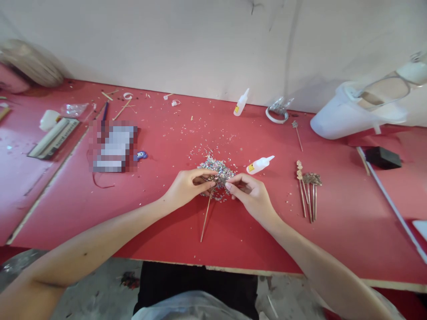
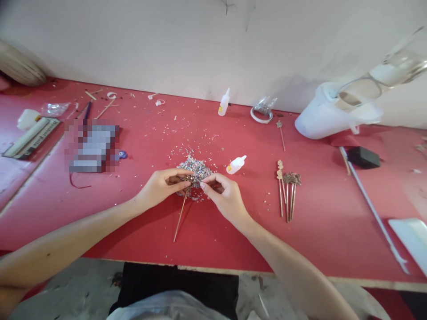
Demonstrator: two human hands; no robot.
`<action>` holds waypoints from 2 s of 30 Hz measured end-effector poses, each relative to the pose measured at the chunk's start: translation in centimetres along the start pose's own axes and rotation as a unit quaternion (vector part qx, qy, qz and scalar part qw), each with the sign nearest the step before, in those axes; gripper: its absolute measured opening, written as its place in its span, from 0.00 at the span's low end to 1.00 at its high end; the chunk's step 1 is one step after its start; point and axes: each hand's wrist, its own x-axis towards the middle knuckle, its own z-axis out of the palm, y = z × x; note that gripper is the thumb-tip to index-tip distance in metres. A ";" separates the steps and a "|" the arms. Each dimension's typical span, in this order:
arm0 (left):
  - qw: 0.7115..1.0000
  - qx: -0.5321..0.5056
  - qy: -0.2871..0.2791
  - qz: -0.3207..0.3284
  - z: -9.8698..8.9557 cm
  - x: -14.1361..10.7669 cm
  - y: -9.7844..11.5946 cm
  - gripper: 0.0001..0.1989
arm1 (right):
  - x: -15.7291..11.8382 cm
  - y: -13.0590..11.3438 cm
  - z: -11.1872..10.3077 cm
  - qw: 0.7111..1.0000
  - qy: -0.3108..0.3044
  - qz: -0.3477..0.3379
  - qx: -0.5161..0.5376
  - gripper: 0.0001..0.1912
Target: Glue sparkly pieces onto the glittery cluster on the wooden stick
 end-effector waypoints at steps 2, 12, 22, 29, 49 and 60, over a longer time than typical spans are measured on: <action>1.000 0.001 0.001 -0.004 0.0 0.0 0.0 0.15 | 0.0 0.2 0.0 1.000 0.000 -0.009 -0.013 0.08; 1.000 0.002 0.000 -0.014 0.1 0.0 0.0 0.15 | -0.1 0.4 0.0 0.997 0.004 -0.036 -0.073 0.07; 1.000 0.016 0.003 -0.005 0.2 -0.1 0.3 0.15 | 0.0 0.4 0.2 0.996 -0.003 -0.045 -0.080 0.06; 0.999 0.034 0.000 0.010 0.2 -0.1 0.3 0.15 | -0.2 0.2 0.1 0.992 0.005 -0.061 -0.107 0.05; 0.995 0.089 -0.001 0.046 0.1 -0.1 0.2 0.14 | -0.2 -0.1 0.2 0.989 0.008 -0.066 -0.129 0.05; 0.992 0.104 0.001 0.065 0.1 -0.2 0.3 0.13 | -0.3 0.0 0.1 0.989 0.009 -0.071 -0.132 0.05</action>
